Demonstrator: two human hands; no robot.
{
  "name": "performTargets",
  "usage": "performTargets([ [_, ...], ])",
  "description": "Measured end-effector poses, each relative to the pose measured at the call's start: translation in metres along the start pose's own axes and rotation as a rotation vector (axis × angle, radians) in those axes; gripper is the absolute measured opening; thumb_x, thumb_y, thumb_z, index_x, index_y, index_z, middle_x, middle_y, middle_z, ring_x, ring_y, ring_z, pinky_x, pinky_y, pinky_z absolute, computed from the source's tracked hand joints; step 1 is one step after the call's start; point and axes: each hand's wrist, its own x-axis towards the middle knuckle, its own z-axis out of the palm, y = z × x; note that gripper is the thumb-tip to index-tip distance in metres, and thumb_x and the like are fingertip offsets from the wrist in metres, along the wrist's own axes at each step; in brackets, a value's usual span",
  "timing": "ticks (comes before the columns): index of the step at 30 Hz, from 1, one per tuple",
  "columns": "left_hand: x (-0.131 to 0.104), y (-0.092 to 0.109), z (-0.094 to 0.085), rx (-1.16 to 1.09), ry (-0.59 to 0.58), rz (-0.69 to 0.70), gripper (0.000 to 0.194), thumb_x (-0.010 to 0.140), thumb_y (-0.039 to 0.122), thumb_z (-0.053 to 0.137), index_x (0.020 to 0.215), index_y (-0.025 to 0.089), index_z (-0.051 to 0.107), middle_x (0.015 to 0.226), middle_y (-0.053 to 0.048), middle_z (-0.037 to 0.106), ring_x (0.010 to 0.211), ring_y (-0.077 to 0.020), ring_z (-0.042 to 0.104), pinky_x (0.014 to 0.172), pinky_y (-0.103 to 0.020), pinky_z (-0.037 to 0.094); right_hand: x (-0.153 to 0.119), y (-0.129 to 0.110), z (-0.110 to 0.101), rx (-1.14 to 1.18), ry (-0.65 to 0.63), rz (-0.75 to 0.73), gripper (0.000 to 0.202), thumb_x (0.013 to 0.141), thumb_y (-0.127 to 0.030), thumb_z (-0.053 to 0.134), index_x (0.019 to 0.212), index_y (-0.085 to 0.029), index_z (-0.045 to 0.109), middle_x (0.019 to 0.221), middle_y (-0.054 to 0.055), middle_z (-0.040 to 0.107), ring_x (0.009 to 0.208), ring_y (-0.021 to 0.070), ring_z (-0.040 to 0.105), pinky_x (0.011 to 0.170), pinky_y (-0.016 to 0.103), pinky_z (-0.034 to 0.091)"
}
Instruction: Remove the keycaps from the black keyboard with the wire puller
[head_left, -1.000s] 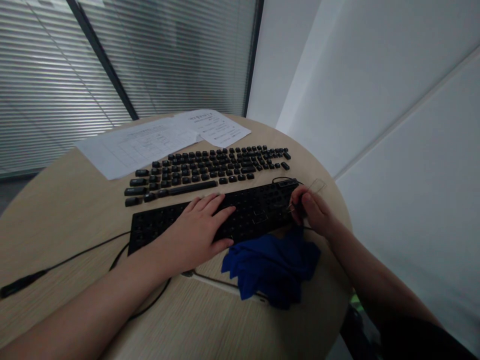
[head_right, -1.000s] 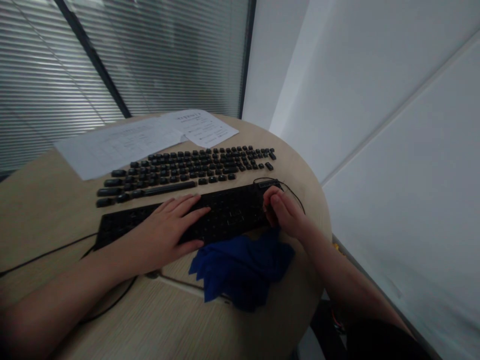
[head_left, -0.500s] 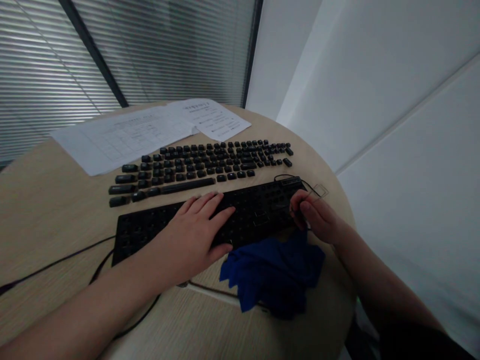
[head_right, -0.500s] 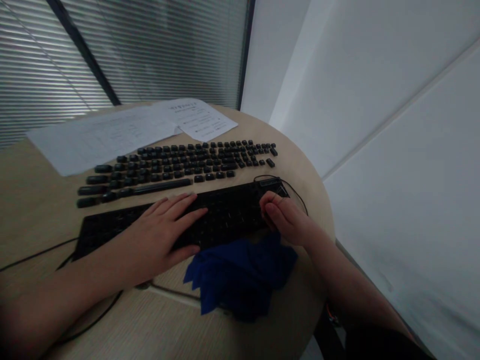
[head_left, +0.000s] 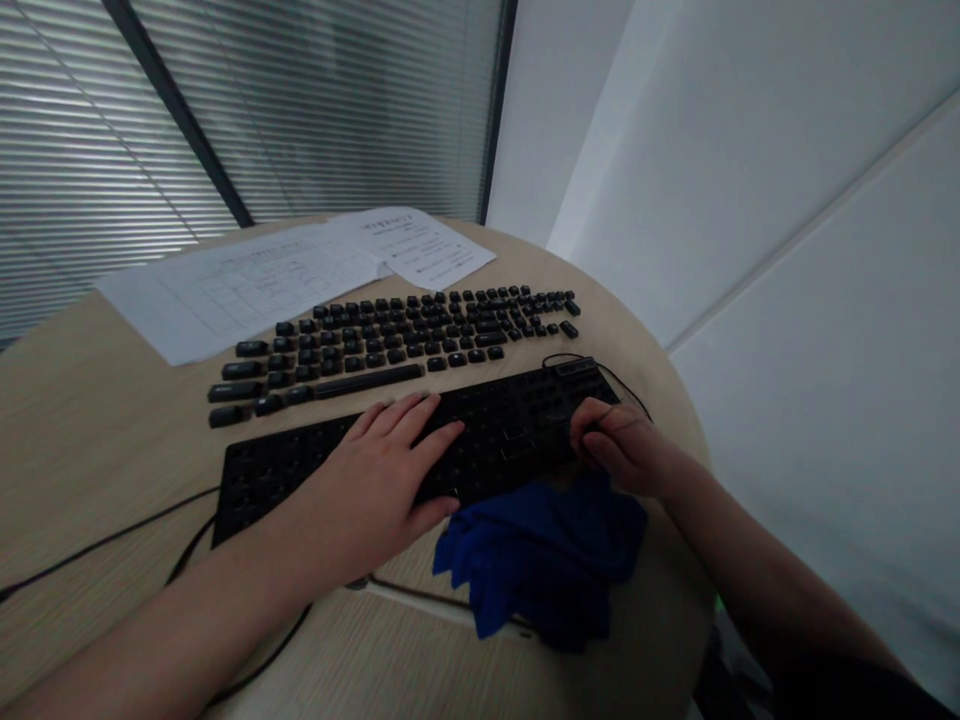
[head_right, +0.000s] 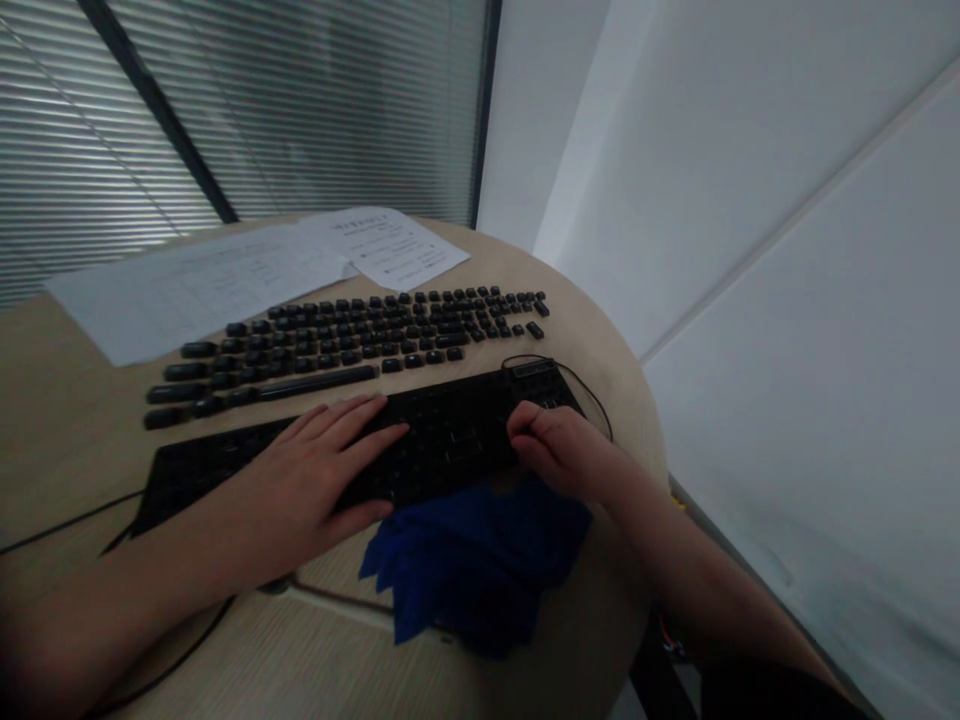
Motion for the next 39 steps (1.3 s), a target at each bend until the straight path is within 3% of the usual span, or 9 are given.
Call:
performTargets([
  [5, -0.001, -0.004, 0.002, -0.019, 0.014, 0.018, 0.07, 0.088, 0.051, 0.073, 0.149, 0.019, 0.06, 0.164, -0.023, 0.047, 0.15, -0.0451, 0.046, 0.121, -0.066, 0.038, 0.0, 0.003, -0.003, -0.068, -0.012, -0.039, 0.031, 0.105, -0.049, 0.053, 0.091, -0.023, 0.061, 0.068, 0.001, 0.065, 0.055, 0.0151, 0.058, 0.055, 0.027, 0.042],
  [12, 0.001, -0.003, -0.002, -0.023, -0.033, -0.018, 0.071, 0.087, 0.05, 0.076, 0.149, 0.019, 0.062, 0.164, -0.023, 0.047, 0.151, -0.0447, 0.044, 0.122, -0.065, 0.037, -0.001, 0.017, 0.012, 0.314, 0.107, 0.157, 0.045, 0.103, -0.067, 0.05, 0.094, -0.023, 0.056, 0.067, -0.001, 0.064, 0.048, 0.0119, 0.053, 0.045, 0.022, 0.041],
  [18, 0.004, 0.002, -0.009, -0.006, -0.095, -0.065, 0.071, 0.085, 0.045, 0.079, 0.149, 0.02, 0.062, 0.164, -0.023, 0.046, 0.152, -0.0434, 0.044, 0.122, -0.064, 0.036, 0.011, 0.015, 0.015, 0.613, 0.471, 0.1, 0.052, 0.097, -0.077, 0.052, 0.087, -0.026, 0.045, 0.06, -0.007, 0.056, 0.034, 0.0089, 0.044, 0.032, 0.019, 0.031],
  [20, 0.002, 0.001, -0.01, 0.002, -0.103, -0.061, 0.07, 0.086, 0.044, 0.078, 0.149, 0.02, 0.061, 0.165, -0.024, 0.045, 0.152, -0.0432, 0.044, 0.122, -0.065, 0.036, 0.012, 0.013, 0.013, 0.629, 0.517, 0.091, 0.054, 0.094, -0.079, 0.055, 0.086, -0.027, 0.044, 0.059, -0.007, 0.055, 0.034, 0.0091, 0.045, 0.031, 0.019, 0.031],
  [25, 0.0, -0.001, -0.008, -0.02, -0.058, -0.037, 0.071, 0.087, 0.047, 0.076, 0.15, 0.019, 0.059, 0.165, -0.024, 0.045, 0.152, -0.0428, 0.044, 0.123, -0.066, 0.036, 0.007, 0.007, 0.014, 0.553, 0.479, 0.106, 0.048, 0.098, -0.073, 0.055, 0.089, -0.025, 0.05, 0.066, -0.003, 0.062, 0.042, 0.0107, 0.052, 0.036, 0.021, 0.04],
  [29, 0.002, 0.002, -0.019, -0.244, 0.074, -0.083, 0.049, 0.094, 0.044, 0.068, 0.135, 0.018, 0.069, 0.156, -0.018, 0.057, 0.141, -0.0355, 0.057, 0.119, -0.056, 0.045, 0.013, -0.013, 0.01, 0.297, 0.319, -0.089, 0.022, 0.108, -0.041, 0.05, 0.098, -0.024, 0.059, 0.077, 0.0, 0.067, 0.049, 0.0106, 0.058, 0.045, 0.022, 0.046],
  [33, 0.003, 0.008, -0.034, -0.537, 0.214, -0.209, 0.027, 0.096, 0.044, 0.062, 0.101, 0.022, 0.076, 0.115, -0.009, 0.078, 0.105, -0.0271, 0.073, 0.097, -0.045, 0.058, 0.033, -0.046, 0.005, -0.062, 0.221, -0.368, 0.009, 0.1, -0.018, 0.054, 0.1, -0.024, 0.061, 0.076, 0.0, 0.068, 0.058, 0.0123, 0.06, 0.055, 0.026, 0.045],
  [35, 0.004, 0.011, -0.036, -0.684, 0.246, -0.303, 0.027, 0.093, 0.045, 0.064, 0.098, 0.022, 0.076, 0.093, -0.005, 0.078, 0.086, -0.0237, 0.072, 0.081, -0.039, 0.058, 0.046, -0.06, 0.009, -0.115, 0.212, -0.451, 0.01, 0.098, -0.016, 0.053, 0.098, -0.024, 0.059, 0.077, 0.0, 0.068, 0.059, 0.0127, 0.059, 0.055, 0.026, 0.044],
  [39, 0.004, 0.014, -0.032, -0.96, 0.321, -0.39, 0.027, 0.086, 0.045, 0.072, 0.096, 0.02, 0.075, 0.082, -0.003, 0.073, 0.07, -0.018, 0.064, 0.065, -0.031, 0.052, 0.068, -0.077, 0.028, -0.275, 0.248, -0.6, 0.011, 0.096, -0.014, 0.052, 0.094, -0.024, 0.056, 0.079, 0.001, 0.07, 0.062, 0.0133, 0.06, 0.056, 0.026, 0.043],
])
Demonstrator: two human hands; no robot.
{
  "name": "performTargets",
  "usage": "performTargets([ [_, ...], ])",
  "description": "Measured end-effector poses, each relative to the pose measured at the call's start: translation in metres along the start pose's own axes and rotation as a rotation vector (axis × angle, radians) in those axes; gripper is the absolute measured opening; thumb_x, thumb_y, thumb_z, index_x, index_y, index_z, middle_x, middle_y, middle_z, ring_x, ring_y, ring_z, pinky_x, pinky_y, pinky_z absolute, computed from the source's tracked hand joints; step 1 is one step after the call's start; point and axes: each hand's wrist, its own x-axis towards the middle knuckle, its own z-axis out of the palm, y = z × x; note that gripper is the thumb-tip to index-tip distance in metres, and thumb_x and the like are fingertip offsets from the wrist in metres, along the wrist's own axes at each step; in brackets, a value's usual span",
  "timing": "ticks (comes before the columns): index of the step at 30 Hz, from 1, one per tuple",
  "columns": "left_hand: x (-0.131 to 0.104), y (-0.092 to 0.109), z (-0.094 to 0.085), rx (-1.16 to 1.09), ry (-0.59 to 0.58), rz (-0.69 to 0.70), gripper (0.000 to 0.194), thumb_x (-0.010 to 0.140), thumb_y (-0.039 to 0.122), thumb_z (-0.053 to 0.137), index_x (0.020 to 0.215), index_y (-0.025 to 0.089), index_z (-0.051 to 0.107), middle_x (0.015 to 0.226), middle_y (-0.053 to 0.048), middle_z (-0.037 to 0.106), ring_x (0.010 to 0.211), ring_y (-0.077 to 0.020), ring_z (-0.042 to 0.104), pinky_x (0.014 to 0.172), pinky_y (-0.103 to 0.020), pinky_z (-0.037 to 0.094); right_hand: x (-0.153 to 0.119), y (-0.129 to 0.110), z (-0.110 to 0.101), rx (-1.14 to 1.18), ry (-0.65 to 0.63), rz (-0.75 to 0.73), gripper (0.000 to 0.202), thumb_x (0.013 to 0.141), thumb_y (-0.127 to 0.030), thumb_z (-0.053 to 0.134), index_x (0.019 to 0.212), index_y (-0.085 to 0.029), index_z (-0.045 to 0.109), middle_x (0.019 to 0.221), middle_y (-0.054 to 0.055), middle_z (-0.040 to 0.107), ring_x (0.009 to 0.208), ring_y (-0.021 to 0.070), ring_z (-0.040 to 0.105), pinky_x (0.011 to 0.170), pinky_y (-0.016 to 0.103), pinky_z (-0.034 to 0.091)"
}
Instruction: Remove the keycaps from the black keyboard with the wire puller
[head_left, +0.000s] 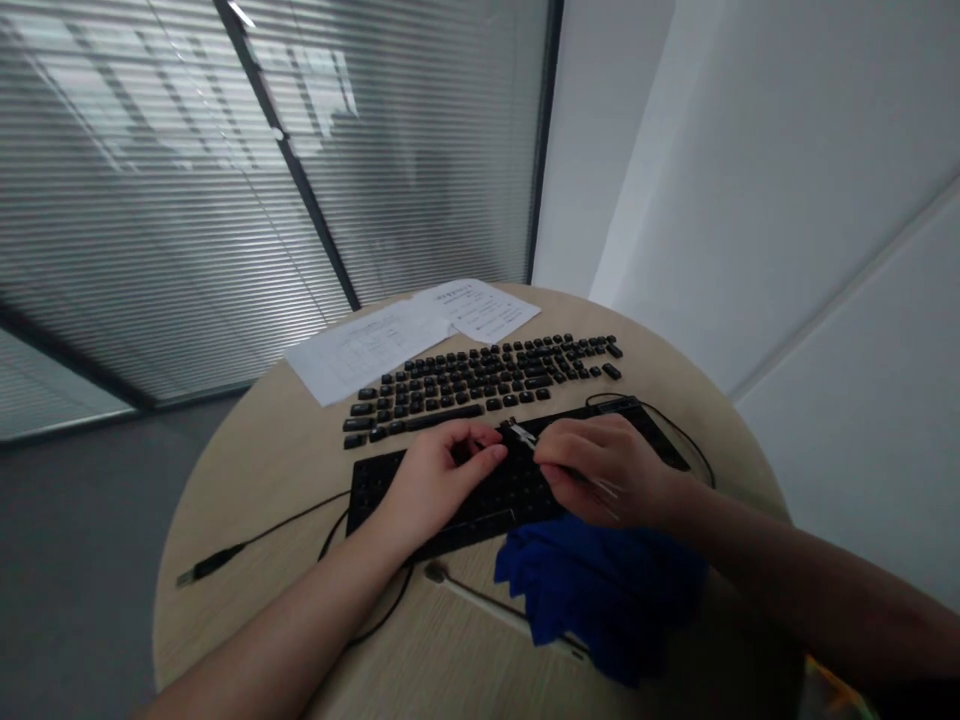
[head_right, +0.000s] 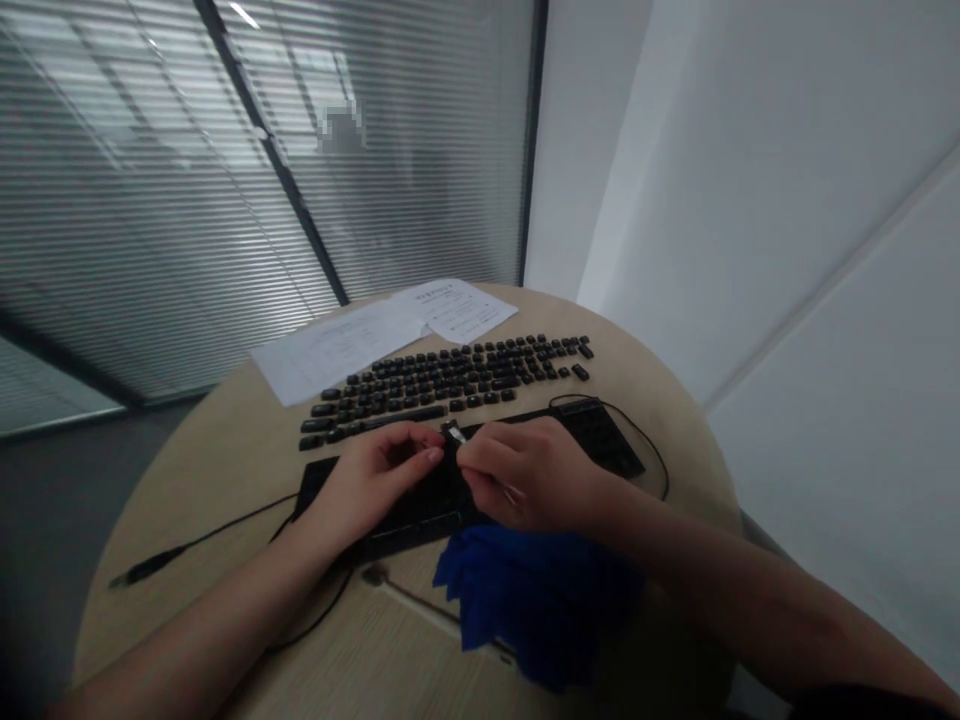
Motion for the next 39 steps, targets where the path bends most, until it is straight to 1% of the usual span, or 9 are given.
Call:
performTargets([
  [3, 0.0, -0.003, 0.001, -0.05, 0.044, -0.021, 0.024, 0.085, 0.043, 0.072, 0.087, 0.019, 0.072, 0.077, -0.001, 0.068, 0.065, -0.0153, 0.058, 0.058, -0.027, 0.048, 0.008, -0.004, 0.015, -0.106, 0.006, -0.058, 0.012, 0.095, -0.014, 0.05, 0.09, -0.023, 0.056, 0.076, 0.001, 0.069, 0.061, 0.0132, 0.059, 0.056, 0.027, 0.041],
  [6, 0.002, -0.005, 0.0, -0.047, 0.086, -0.036, 0.022, 0.087, 0.042, 0.07, 0.084, 0.019, 0.069, 0.076, -0.001, 0.065, 0.063, -0.0143, 0.056, 0.055, -0.025, 0.046, 0.008, -0.005, 0.023, -0.153, -0.011, -0.049, 0.015, 0.097, -0.015, 0.048, 0.088, -0.022, 0.058, 0.074, 0.0, 0.067, 0.059, 0.0129, 0.056, 0.055, 0.027, 0.039],
  [14, 0.006, -0.013, 0.005, -0.134, 0.08, -0.132, 0.02, 0.078, 0.038, 0.069, 0.085, 0.02, 0.062, 0.074, 0.002, 0.06, 0.057, -0.0115, 0.053, 0.046, -0.022, 0.044, 0.001, -0.003, 0.031, -0.232, -0.105, -0.045, 0.02, 0.095, -0.015, 0.049, 0.08, -0.023, 0.059, 0.073, 0.001, 0.066, 0.059, 0.0145, 0.053, 0.054, 0.03, 0.036],
  [22, 0.009, -0.019, 0.011, -0.266, 0.105, -0.239, 0.022, 0.069, 0.036, 0.068, 0.076, 0.021, 0.055, 0.066, 0.006, 0.05, 0.054, -0.01, 0.046, 0.039, -0.018, 0.041, 0.002, -0.008, 0.036, -0.223, -0.16, 0.007, 0.018, 0.095, -0.013, 0.049, 0.084, -0.022, 0.06, 0.082, 0.005, 0.072, 0.065, 0.0174, 0.061, 0.056, 0.032, 0.041],
  [28, 0.008, -0.015, 0.01, -0.318, 0.132, -0.247, 0.018, 0.067, 0.032, 0.065, 0.075, 0.021, 0.054, 0.066, 0.007, 0.048, 0.052, -0.0081, 0.042, 0.039, -0.018, 0.04, -0.003, -0.004, 0.033, -0.067, -0.04, 0.097, 0.014, 0.097, -0.012, 0.047, 0.091, -0.023, 0.053, 0.077, 0.001, 0.067, 0.063, 0.0146, 0.061, 0.059, 0.028, 0.045],
  [31, 0.007, -0.009, 0.007, -0.324, 0.143, -0.247, 0.02, 0.067, 0.033, 0.066, 0.076, 0.021, 0.054, 0.065, 0.008, 0.047, 0.049, -0.0069, 0.04, 0.04, -0.018, 0.04, -0.004, 0.001, 0.026, -0.096, 0.023, 0.179, 0.013, 0.099, -0.014, 0.048, 0.092, -0.024, 0.053, 0.072, -0.001, 0.064, 0.058, 0.0141, 0.057, 0.057, 0.027, 0.043],
  [33, 0.005, -0.004, 0.005, -0.318, 0.114, -0.235, 0.022, 0.069, 0.036, 0.068, 0.078, 0.021, 0.054, 0.067, 0.008, 0.049, 0.048, -0.0061, 0.041, 0.04, -0.018, 0.039, -0.004, 0.004, 0.021, -0.167, 0.031, 0.199, 0.013, 0.1, -0.018, 0.05, 0.089, -0.024, 0.056, 0.075, 0.002, 0.065, 0.064, 0.0169, 0.059, 0.062, 0.03, 0.046],
  [37, 0.001, 0.002, 0.009, -0.334, 0.011, -0.226, 0.024, 0.072, 0.038, 0.069, 0.08, 0.02, 0.056, 0.07, 0.008, 0.052, 0.048, -0.0054, 0.044, 0.04, -0.018, 0.039, -0.004, 0.007, 0.019, -0.282, 0.05, 0.133, 0.019, 0.103, -0.019, 0.048, 0.093, -0.021, 0.064, 0.107, 0.013, 0.071, 0.099, 0.0273, 0.067, 0.088, 0.043, 0.055],
  [39, 0.0, 0.003, 0.011, -0.344, -0.024, -0.237, 0.025, 0.072, 0.038, 0.069, 0.082, 0.02, 0.057, 0.072, 0.007, 0.053, 0.048, -0.005, 0.044, 0.041, -0.018, 0.039, -0.006, 0.008, 0.021, -0.224, 0.057, 0.093, 0.021, 0.104, -0.015, 0.045, 0.103, -0.019, 0.065, 0.105, 0.012, 0.072, 0.095, 0.0233, 0.069, 0.084, 0.037, 0.058],
])
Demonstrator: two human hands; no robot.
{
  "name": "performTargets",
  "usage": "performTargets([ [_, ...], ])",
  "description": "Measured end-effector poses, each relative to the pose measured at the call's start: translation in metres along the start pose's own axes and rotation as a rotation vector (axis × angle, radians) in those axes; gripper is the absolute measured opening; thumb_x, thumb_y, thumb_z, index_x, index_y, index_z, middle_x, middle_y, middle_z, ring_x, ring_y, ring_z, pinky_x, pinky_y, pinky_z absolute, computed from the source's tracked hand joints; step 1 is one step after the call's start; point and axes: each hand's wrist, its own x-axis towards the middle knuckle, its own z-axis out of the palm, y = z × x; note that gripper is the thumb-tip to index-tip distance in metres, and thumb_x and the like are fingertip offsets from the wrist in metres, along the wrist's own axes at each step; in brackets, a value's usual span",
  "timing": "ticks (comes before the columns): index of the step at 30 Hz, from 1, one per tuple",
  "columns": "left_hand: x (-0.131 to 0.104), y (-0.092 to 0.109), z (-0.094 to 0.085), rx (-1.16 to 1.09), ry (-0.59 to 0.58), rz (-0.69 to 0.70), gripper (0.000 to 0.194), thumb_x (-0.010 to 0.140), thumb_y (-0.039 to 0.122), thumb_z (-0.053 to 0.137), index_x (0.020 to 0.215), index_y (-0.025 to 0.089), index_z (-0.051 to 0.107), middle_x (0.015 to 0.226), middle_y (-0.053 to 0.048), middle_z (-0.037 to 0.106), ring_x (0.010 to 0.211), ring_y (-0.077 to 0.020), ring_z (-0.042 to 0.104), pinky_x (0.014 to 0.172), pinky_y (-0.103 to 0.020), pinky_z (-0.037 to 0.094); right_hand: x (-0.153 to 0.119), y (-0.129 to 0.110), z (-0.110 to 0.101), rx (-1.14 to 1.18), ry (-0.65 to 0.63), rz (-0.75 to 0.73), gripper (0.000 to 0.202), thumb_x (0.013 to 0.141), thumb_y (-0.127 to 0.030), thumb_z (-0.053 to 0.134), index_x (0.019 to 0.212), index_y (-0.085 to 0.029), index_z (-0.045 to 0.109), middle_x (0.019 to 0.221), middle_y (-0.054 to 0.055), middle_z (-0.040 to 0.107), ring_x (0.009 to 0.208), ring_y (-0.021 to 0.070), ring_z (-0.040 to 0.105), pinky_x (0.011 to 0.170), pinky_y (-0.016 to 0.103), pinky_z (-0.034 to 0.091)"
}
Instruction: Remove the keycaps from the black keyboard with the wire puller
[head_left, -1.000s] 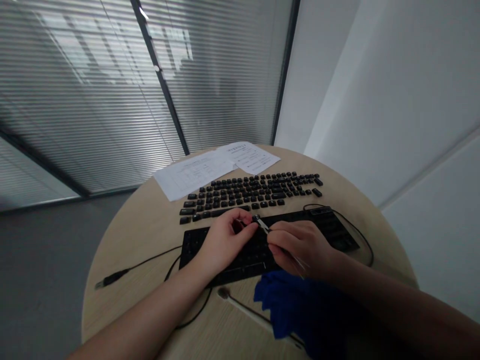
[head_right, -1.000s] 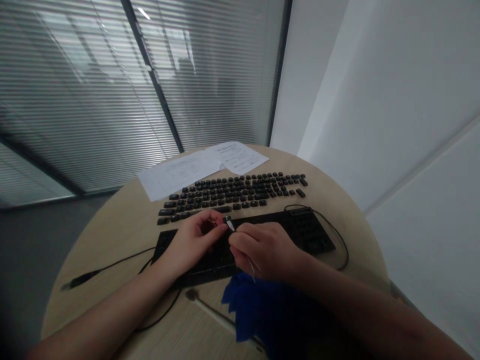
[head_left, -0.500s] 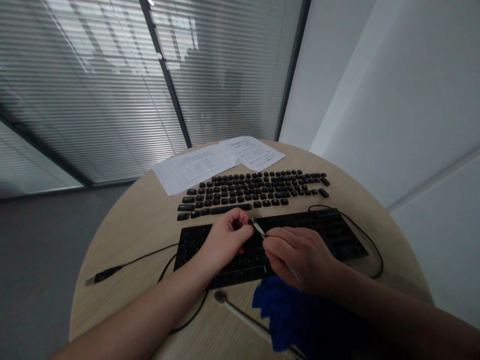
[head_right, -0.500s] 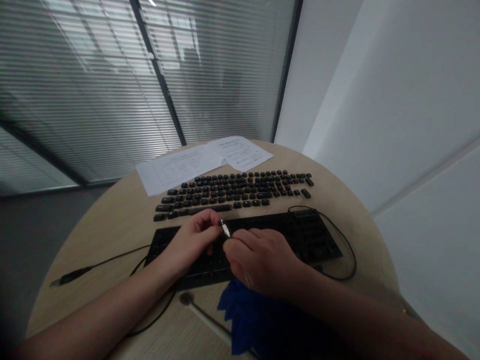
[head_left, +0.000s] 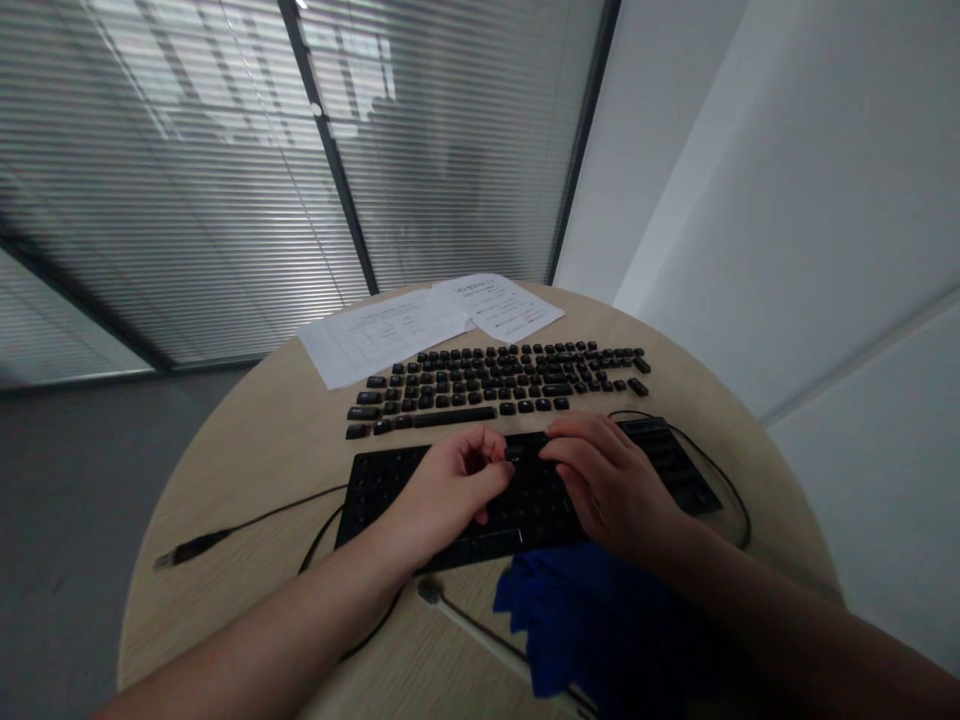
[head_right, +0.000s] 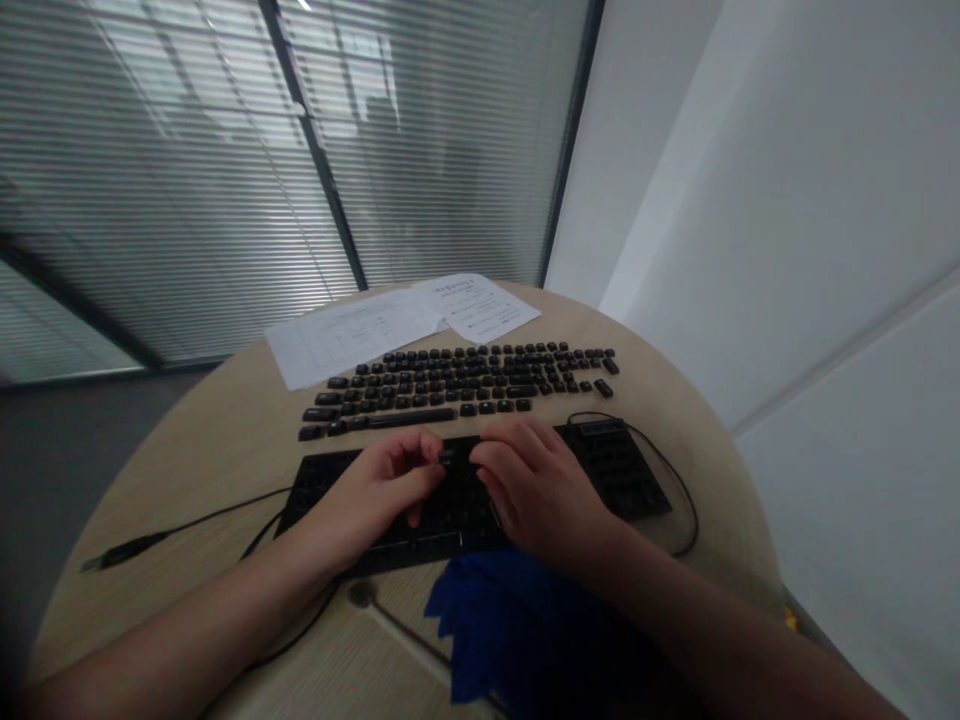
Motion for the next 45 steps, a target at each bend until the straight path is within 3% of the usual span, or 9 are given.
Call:
performTargets([
  [4, 0.0, -0.002, 0.001, -0.001, -0.032, -0.02, 0.026, 0.071, 0.038, 0.07, 0.084, 0.019, 0.058, 0.074, 0.007, 0.055, 0.048, -0.0046, 0.045, 0.041, -0.018, 0.04, -0.004, 0.001, 0.005, 0.053, -0.023, -0.028, 0.022, 0.107, -0.017, 0.048, 0.118, -0.018, 0.067, 0.085, 0.004, 0.071, 0.068, 0.0156, 0.067, 0.064, 0.027, 0.054],
  [8, 0.0, -0.005, 0.001, 0.01, -0.083, -0.028, 0.026, 0.072, 0.039, 0.07, 0.085, 0.019, 0.059, 0.074, 0.006, 0.055, 0.05, -0.0054, 0.046, 0.043, -0.018, 0.041, -0.005, 0.0, 0.008, 0.012, -0.038, -0.033, 0.018, 0.105, -0.027, 0.061, 0.116, -0.019, 0.073, 0.094, 0.005, 0.078, 0.075, 0.0163, 0.073, 0.068, 0.028, 0.056],
  [15, 0.001, -0.008, -0.002, 0.173, -0.127, 0.039, 0.025, 0.082, 0.042, 0.065, 0.092, 0.02, 0.062, 0.077, 0.004, 0.058, 0.055, -0.01, 0.049, 0.046, -0.022, 0.044, -0.004, 0.003, 0.008, 0.069, -0.086, 0.08, 0.014, 0.101, -0.025, 0.064, 0.106, -0.022, 0.078, 0.099, 0.005, 0.083, 0.086, 0.0187, 0.079, 0.078, 0.028, 0.06],
  [19, 0.001, -0.007, -0.011, 0.591, 0.0, 0.315, 0.029, 0.091, 0.033, 0.061, 0.114, 0.02, 0.07, 0.092, -0.004, 0.071, 0.08, -0.0204, 0.066, 0.074, -0.036, 0.058, -0.002, 0.049, -0.008, -0.028, -0.123, 0.357, 0.016, 0.093, -0.024, 0.073, 0.107, -0.024, 0.081, 0.101, 0.006, 0.084, 0.089, 0.0239, 0.079, 0.082, 0.036, 0.062],
  [22, 0.001, -0.012, -0.014, 0.888, -0.015, 0.498, 0.03, 0.09, 0.023, 0.064, 0.119, 0.018, 0.073, 0.117, -0.011, 0.074, 0.111, -0.0291, 0.068, 0.102, -0.05, 0.056, -0.002, 0.102, -0.014, -0.058, -0.189, 0.61, 0.018, 0.089, -0.026, 0.076, 0.106, -0.022, 0.082, 0.095, 0.007, 0.084, 0.082, 0.0253, 0.078, 0.08, 0.039, 0.061],
  [27, 0.0, -0.025, -0.01, 1.116, -0.126, 0.51, 0.046, 0.086, 0.023, 0.074, 0.131, 0.017, 0.072, 0.148, -0.018, 0.063, 0.14, -0.0379, 0.056, 0.12, -0.058, 0.044, -0.007, 0.153, 0.006, 0.08, -0.392, 0.753, 0.019, 0.086, -0.024, 0.077, 0.104, -0.019, 0.081, 0.094, 0.007, 0.084, 0.085, 0.0235, 0.08, 0.078, 0.034, 0.062],
  [32, -0.001, -0.03, -0.007, 1.198, -0.178, 0.468, 0.053, 0.085, 0.027, 0.077, 0.138, 0.02, 0.069, 0.156, -0.019, 0.057, 0.148, -0.0405, 0.049, 0.124, -0.064, 0.037, -0.008, 0.152, 0.023, 0.059, -0.476, 0.704, 0.019, 0.087, -0.023, 0.076, 0.105, -0.02, 0.082, 0.097, 0.006, 0.084, 0.089, 0.0227, 0.079, 0.081, 0.033, 0.061],
  [37, -0.002, -0.026, -0.007, 1.246, -0.222, 0.429, 0.054, 0.089, 0.028, 0.074, 0.142, 0.019, 0.066, 0.159, -0.02, 0.054, 0.151, -0.0408, 0.046, 0.125, -0.065, 0.034, -0.005, 0.149, 0.023, -0.03, -0.536, 0.644, 0.019, 0.088, -0.024, 0.075, 0.104, -0.023, 0.084, 0.102, 0.007, 0.084, 0.099, 0.0272, 0.076, 0.092, 0.04, 0.057],
  [45, -0.002, -0.03, -0.009, 1.237, -0.222, 0.48, 0.054, 0.089, 0.029, 0.074, 0.142, 0.019, 0.066, 0.159, -0.02, 0.054, 0.151, -0.0425, 0.045, 0.124, -0.067, 0.035, -0.007, 0.146, 0.021, -0.122, -0.56, 0.623, 0.022, 0.091, -0.025, 0.072, 0.109, -0.025, 0.085, 0.107, 0.006, 0.084, 0.102, 0.0272, 0.077, 0.092, 0.041, 0.058],
])
